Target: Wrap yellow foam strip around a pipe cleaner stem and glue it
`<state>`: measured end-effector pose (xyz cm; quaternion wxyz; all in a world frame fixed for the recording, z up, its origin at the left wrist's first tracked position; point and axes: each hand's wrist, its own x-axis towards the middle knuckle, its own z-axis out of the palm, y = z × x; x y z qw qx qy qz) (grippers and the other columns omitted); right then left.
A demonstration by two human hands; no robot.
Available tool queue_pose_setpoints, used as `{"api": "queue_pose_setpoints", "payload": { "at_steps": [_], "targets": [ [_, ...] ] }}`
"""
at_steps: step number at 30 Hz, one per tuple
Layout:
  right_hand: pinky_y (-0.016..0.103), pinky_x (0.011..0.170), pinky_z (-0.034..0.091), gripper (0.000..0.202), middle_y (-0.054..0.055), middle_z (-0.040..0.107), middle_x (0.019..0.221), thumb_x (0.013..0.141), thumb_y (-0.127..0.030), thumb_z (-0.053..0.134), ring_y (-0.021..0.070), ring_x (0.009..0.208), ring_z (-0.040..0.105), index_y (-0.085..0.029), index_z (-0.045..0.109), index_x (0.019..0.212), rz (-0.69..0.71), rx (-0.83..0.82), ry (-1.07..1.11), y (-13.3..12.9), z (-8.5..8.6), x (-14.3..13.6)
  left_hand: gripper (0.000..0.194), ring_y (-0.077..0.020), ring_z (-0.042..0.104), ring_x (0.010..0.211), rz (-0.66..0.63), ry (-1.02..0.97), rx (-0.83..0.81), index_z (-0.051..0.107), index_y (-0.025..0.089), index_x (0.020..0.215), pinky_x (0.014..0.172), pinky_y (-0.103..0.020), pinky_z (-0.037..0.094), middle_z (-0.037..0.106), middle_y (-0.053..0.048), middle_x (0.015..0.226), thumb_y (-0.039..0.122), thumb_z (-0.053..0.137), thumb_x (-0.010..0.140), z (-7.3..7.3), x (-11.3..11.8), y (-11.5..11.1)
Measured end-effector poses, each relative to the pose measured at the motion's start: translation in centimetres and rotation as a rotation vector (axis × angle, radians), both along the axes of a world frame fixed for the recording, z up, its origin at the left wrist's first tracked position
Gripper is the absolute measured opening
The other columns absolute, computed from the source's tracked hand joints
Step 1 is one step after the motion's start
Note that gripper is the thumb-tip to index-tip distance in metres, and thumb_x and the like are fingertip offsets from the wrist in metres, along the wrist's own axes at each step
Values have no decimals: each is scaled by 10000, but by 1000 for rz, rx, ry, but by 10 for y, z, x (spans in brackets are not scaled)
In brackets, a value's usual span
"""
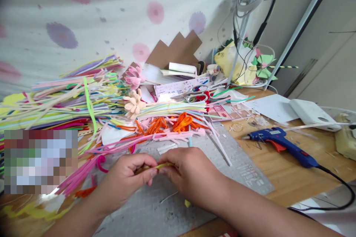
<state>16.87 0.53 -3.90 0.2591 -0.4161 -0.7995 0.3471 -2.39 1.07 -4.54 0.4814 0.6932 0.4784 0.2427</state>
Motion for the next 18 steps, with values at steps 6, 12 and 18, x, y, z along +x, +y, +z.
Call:
{"api": "queue_pose_setpoints", "payload": {
  "at_steps": [6, 12, 18],
  "targets": [
    [193, 566, 402, 99, -12, 684, 693, 819, -173, 594, 107, 612, 593, -184, 687, 786, -116, 85, -20, 3, -3, 0, 162, -137, 513, 663, 9, -25, 25, 599, 214, 899, 587, -230, 385, 551, 40, 712, 175, 626, 744, -5, -2, 1],
    [204, 552, 399, 131, -4, 675, 664, 844, -213, 579, 113, 588, 585, -185, 679, 765, -159, 95, -56, 4, -4, 3, 116, -111, 452, 599, 17, -58, 49, 524, 216, 835, 532, -217, 338, 496, 57, 689, 193, 615, 768, -7, -4, 1],
    [212, 583, 409, 131, -2, 685, 696, 852, -219, 579, 117, 631, 607, -182, 675, 770, -145, 115, -61, 3, -4, 6, 85, -99, 387, 563, -1, -43, 39, 584, 184, 771, 496, -220, 292, 485, 48, 654, 260, 596, 808, -5, -4, 1]
  ]
}}
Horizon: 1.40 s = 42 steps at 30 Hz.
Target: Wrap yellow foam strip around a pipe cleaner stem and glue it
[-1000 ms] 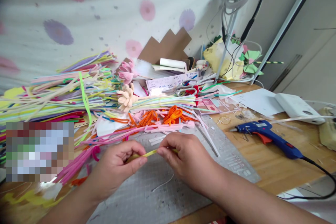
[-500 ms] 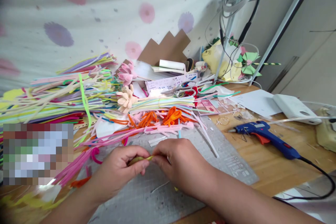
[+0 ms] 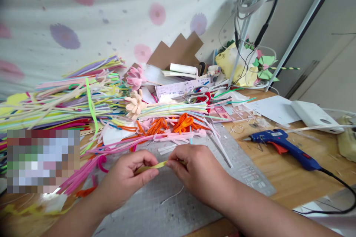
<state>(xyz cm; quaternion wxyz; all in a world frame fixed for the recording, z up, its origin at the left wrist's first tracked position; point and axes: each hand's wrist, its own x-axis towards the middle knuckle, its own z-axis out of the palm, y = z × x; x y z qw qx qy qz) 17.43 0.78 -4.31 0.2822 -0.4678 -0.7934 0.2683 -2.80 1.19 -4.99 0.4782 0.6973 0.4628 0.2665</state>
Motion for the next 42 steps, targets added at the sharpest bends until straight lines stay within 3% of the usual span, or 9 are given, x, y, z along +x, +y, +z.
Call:
{"api": "queue_pose_setpoints", "payload": {
  "at_steps": [6, 11, 18, 22, 26, 30, 33, 38, 42],
  "targets": [
    [205, 566, 394, 128, -5, 664, 677, 846, -195, 567, 107, 609, 579, -172, 663, 765, 1, 2, 5, -2, 0, 0, 77, -91, 395, 549, -14, -133, -131, 577, 174, 765, 493, -214, 288, 481, 57, 626, 238, 585, 808, 0, 2, -2],
    [204, 548, 367, 148, -15, 617, 642, 854, -204, 546, 98, 585, 523, -159, 645, 754, 27, -117, 48, 0, 2, -1, 116, -93, 415, 536, 7, -195, -169, 578, 163, 724, 506, -219, 304, 476, 60, 569, 250, 578, 801, -1, 3, -1],
    [186, 460, 311, 203, -43, 486, 547, 855, -289, 524, 71, 487, 395, -130, 622, 775, 78, -525, 223, 4, 3, 0, 118, -89, 377, 523, 45, -197, -192, 567, 168, 696, 488, -219, 279, 450, 67, 569, 246, 584, 784, -3, 3, 1],
    [172, 428, 361, 238, -24, 569, 555, 857, -352, 520, 60, 420, 456, -129, 600, 836, 146, -783, 338, 5, 0, 2, 111, -87, 334, 509, 70, -155, -169, 558, 171, 692, 467, -223, 236, 426, 72, 566, 238, 578, 779, -2, 1, 3],
    [162, 413, 377, 275, -16, 590, 544, 824, -412, 557, 58, 399, 483, -141, 564, 779, 159, -874, 410, 6, 0, 4, 104, -86, 314, 511, 68, -139, -161, 556, 167, 685, 466, -224, 216, 429, 69, 567, 228, 574, 767, 0, 0, 3],
    [174, 450, 398, 261, -12, 587, 591, 844, -402, 536, 68, 445, 506, -143, 561, 830, 187, -821, 384, 6, 2, 2, 104, -87, 306, 508, 62, -126, -152, 547, 169, 669, 463, -226, 216, 414, 71, 560, 224, 565, 756, -1, 3, 3],
    [184, 461, 381, 226, -4, 586, 664, 862, -361, 520, 73, 476, 501, -144, 583, 873, 176, -661, 282, 5, 2, -4, 98, -87, 294, 496, 70, -96, -141, 532, 175, 658, 456, -228, 206, 383, 79, 539, 213, 550, 747, -2, 6, 3],
    [185, 479, 327, 133, -38, 527, 558, 841, -207, 518, 83, 506, 453, -156, 610, 760, 88, -383, 103, 4, 0, -14, 78, -90, 316, 507, 76, -86, -130, 543, 170, 669, 464, -223, 222, 394, 76, 550, 205, 551, 738, -3, 7, 1],
    [183, 489, 308, 149, -48, 482, 571, 841, -181, 495, 83, 539, 413, -157, 588, 727, 98, -377, 105, 5, 1, -14, 88, -98, 380, 531, -7, -115, -134, 586, 166, 723, 500, -228, 276, 464, 62, 571, 230, 554, 776, -3, 1, 2]
  ]
}}
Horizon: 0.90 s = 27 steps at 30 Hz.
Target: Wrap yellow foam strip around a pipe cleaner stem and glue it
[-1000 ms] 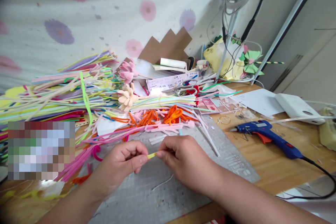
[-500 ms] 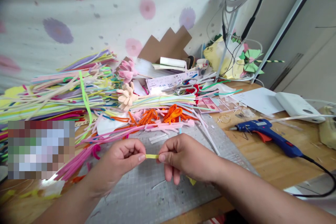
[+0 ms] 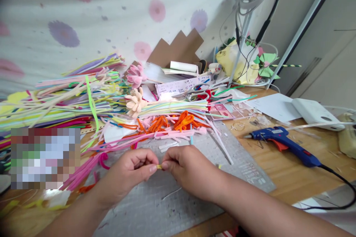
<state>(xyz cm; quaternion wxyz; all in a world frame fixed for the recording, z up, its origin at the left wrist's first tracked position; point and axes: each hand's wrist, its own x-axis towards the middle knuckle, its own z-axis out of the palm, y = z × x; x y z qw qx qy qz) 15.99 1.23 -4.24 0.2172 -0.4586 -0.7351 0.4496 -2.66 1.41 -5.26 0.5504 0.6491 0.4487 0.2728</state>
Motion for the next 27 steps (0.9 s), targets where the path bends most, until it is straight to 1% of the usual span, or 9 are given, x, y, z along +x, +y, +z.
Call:
{"api": "queue_pose_setpoints", "payload": {
  "at_steps": [4, 9, 11, 16, 22, 27],
  "targets": [
    [193, 543, 322, 157, -39, 492, 622, 848, -194, 482, 94, 601, 412, -150, 583, 736, 29, -13, 13, 1, 1, 3, 182, -112, 426, 552, -33, 42, 20, 581, 167, 684, 545, -241, 315, 513, 45, 559, 263, 516, 824, 2, -2, 2],
    [207, 540, 319, 202, -33, 505, 620, 851, -278, 507, 101, 595, 418, -142, 615, 748, 50, -19, 2, 0, 0, 5, 152, -112, 423, 546, -57, 106, 20, 570, 172, 676, 535, -238, 313, 498, 51, 555, 230, 520, 807, 5, -1, 2],
    [210, 529, 311, 213, -34, 503, 608, 839, -303, 530, 100, 581, 413, -140, 630, 744, 36, -25, -9, -1, -2, 6, 135, -113, 425, 549, -61, 110, 12, 575, 173, 690, 533, -236, 315, 498, 52, 559, 229, 523, 801, 5, 0, 1],
    [216, 534, 316, 205, -27, 507, 611, 823, -289, 537, 103, 581, 408, -136, 628, 720, -12, -34, 9, -1, -6, 7, 141, -113, 430, 550, -69, 142, 11, 576, 178, 687, 535, -232, 319, 505, 56, 557, 243, 528, 802, 6, 0, 2],
    [221, 544, 317, 196, -27, 495, 614, 817, -286, 544, 104, 584, 396, -139, 610, 705, -19, -65, 51, 3, -5, 9, 207, -115, 442, 548, -89, 208, 43, 575, 182, 644, 536, -229, 320, 536, 50, 557, 264, 514, 825, 7, 1, 2],
    [220, 542, 312, 188, -29, 479, 618, 809, -293, 564, 100, 584, 388, -139, 614, 714, -18, -117, 110, 2, -3, 12, 198, -116, 438, 517, -72, 200, 10, 605, 184, 666, 508, -224, 304, 543, 57, 528, 290, 538, 819, 6, -1, 2]
  ]
}}
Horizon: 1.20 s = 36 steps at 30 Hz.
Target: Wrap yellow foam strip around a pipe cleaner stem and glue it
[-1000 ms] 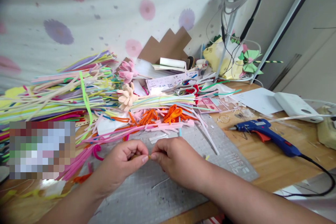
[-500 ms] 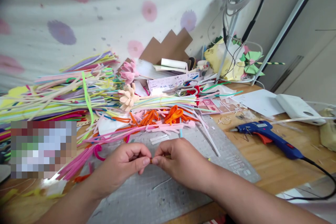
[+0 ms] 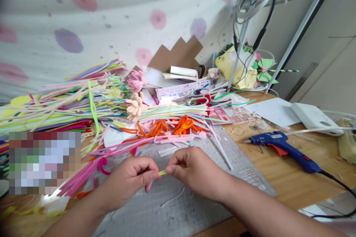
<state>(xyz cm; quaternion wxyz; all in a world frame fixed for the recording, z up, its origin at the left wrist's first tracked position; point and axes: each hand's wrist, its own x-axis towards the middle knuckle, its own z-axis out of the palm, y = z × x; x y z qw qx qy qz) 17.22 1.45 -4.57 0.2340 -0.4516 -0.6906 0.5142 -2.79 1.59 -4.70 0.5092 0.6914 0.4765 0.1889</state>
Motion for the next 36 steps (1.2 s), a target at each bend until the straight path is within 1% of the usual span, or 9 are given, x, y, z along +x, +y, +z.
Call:
{"api": "queue_pose_setpoints", "payload": {
  "at_steps": [5, 9, 11, 21, 25, 28, 32, 34, 36],
  "targets": [
    [208, 527, 353, 249, -12, 543, 634, 853, -330, 519, 102, 568, 460, -137, 637, 749, 36, 39, -60, 6, -1, 3, 186, -122, 466, 523, 27, 0, 3, 624, 180, 691, 521, -225, 321, 547, 56, 521, 282, 532, 817, -2, 0, 0],
    [231, 614, 439, 334, 54, 683, 832, 940, -300, 367, 152, 710, 617, -168, 610, 1127, -49, 326, -377, 30, -6, 13, 189, -115, 451, 503, 116, -59, -55, 616, 169, 693, 501, -221, 331, 565, 43, 544, 303, 542, 803, -6, 4, 2],
    [262, 688, 441, 352, 97, 697, 938, 926, -253, 390, 194, 826, 638, -183, 559, 1226, -133, 411, -495, 43, -11, 19, 208, -104, 426, 470, 141, -76, -87, 604, 166, 700, 471, -216, 323, 567, 40, 557, 332, 540, 807, -7, 5, 3],
    [294, 630, 407, 316, 124, 712, 915, 911, -253, 418, 252, 757, 653, -227, 591, 1175, -210, 575, -805, 56, -24, 23, 229, -88, 431, 447, 185, -95, -76, 579, 161, 713, 457, -205, 318, 562, 39, 560, 344, 504, 829, -5, 3, 4],
    [295, 706, 419, 301, 112, 675, 966, 909, -234, 430, 245, 856, 624, -237, 615, 1146, -261, 633, -799, 61, -24, 26, 236, -94, 454, 442, 164, -53, -32, 587, 171, 711, 445, -204, 338, 579, 37, 556, 354, 500, 832, -7, 4, 3],
    [342, 822, 406, 342, 155, 608, 1084, 893, -237, 462, 282, 1000, 560, -176, 588, 1205, -343, 674, -762, 73, -26, 28, 238, -124, 491, 464, 169, 22, 56, 600, 181, 677, 459, -230, 380, 593, 26, 551, 336, 503, 830, -10, 3, 4],
    [342, 836, 401, 261, 152, 623, 1029, 817, -181, 542, 277, 981, 550, -121, 664, 1039, -382, 665, -676, 87, -30, 33, 158, -233, 594, 772, 220, 147, 307, 683, 197, 715, 753, -375, 453, 668, -43, 759, 266, 563, 791, -13, -1, 11],
    [309, 790, 411, 195, 121, 642, 957, 786, -128, 535, 241, 911, 567, -129, 685, 910, -377, 653, -613, 88, -26, 34, 153, -276, 549, 1001, 246, 174, 423, 707, 212, 865, 937, -430, 369, 662, -75, 975, 250, 585, 783, -14, -3, 12],
    [276, 749, 414, 188, 95, 651, 929, 783, -109, 516, 203, 857, 576, -135, 679, 874, -356, 643, -537, 82, -18, 33, 251, -281, 492, 1124, 275, 190, 571, 670, 221, 1033, 1012, -433, 312, 617, -89, 1122, 258, 583, 800, -15, -4, 11]
  ]
}}
